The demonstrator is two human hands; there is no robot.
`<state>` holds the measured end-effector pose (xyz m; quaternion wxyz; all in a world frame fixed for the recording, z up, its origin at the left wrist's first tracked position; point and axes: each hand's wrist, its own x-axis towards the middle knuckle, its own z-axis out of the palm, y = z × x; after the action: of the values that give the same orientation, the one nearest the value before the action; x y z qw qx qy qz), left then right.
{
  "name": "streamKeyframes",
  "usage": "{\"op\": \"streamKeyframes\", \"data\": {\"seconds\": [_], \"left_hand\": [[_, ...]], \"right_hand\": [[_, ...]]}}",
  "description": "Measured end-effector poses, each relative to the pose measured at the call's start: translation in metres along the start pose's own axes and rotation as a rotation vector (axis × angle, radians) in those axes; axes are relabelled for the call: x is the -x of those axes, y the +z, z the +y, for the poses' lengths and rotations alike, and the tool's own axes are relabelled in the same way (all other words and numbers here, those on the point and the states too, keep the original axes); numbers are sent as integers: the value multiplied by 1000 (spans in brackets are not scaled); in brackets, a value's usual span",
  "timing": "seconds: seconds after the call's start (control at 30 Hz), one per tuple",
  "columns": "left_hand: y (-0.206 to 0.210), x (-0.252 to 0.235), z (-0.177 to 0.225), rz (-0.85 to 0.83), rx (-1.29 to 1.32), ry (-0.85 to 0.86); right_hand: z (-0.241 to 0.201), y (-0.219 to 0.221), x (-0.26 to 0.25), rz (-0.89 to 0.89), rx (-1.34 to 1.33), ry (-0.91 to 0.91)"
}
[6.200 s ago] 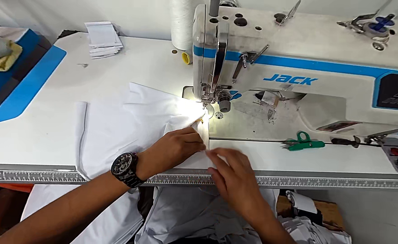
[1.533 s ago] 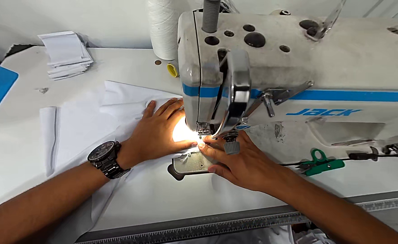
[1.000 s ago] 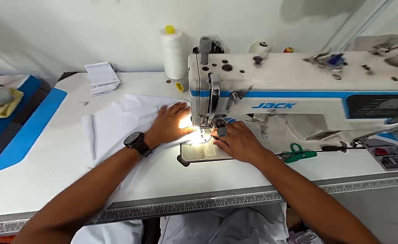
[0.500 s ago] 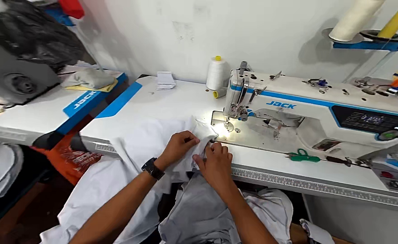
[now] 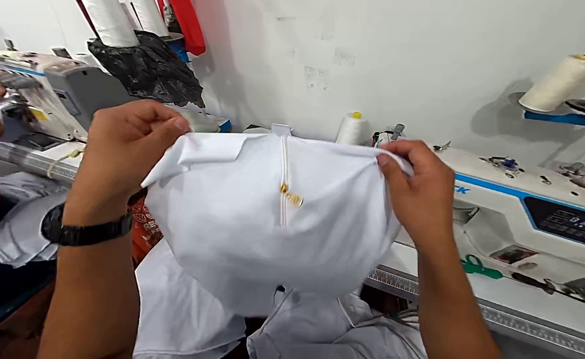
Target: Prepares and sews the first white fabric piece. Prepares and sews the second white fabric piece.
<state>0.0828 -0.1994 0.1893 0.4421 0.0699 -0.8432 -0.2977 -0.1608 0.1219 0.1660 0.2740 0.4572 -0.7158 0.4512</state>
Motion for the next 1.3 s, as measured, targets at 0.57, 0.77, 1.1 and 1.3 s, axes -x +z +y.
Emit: {"op": "streamKeyframes", "data": {"seconds": [0.57,0.77,1.1,1.3], "left_hand": [[198,59,-141,-595,-354,-56],[179,70,-159,-707,-530,31],[133,47,-137,-223,-288,-197],[110,212,-193,175,335,-871]], "right_hand": [[100,215,54,-653,1,-58],[125,189,67,-918,350,-73],[69,89,70,-805,-2,-57],[83,-21,224,-1183,203,634]]}}
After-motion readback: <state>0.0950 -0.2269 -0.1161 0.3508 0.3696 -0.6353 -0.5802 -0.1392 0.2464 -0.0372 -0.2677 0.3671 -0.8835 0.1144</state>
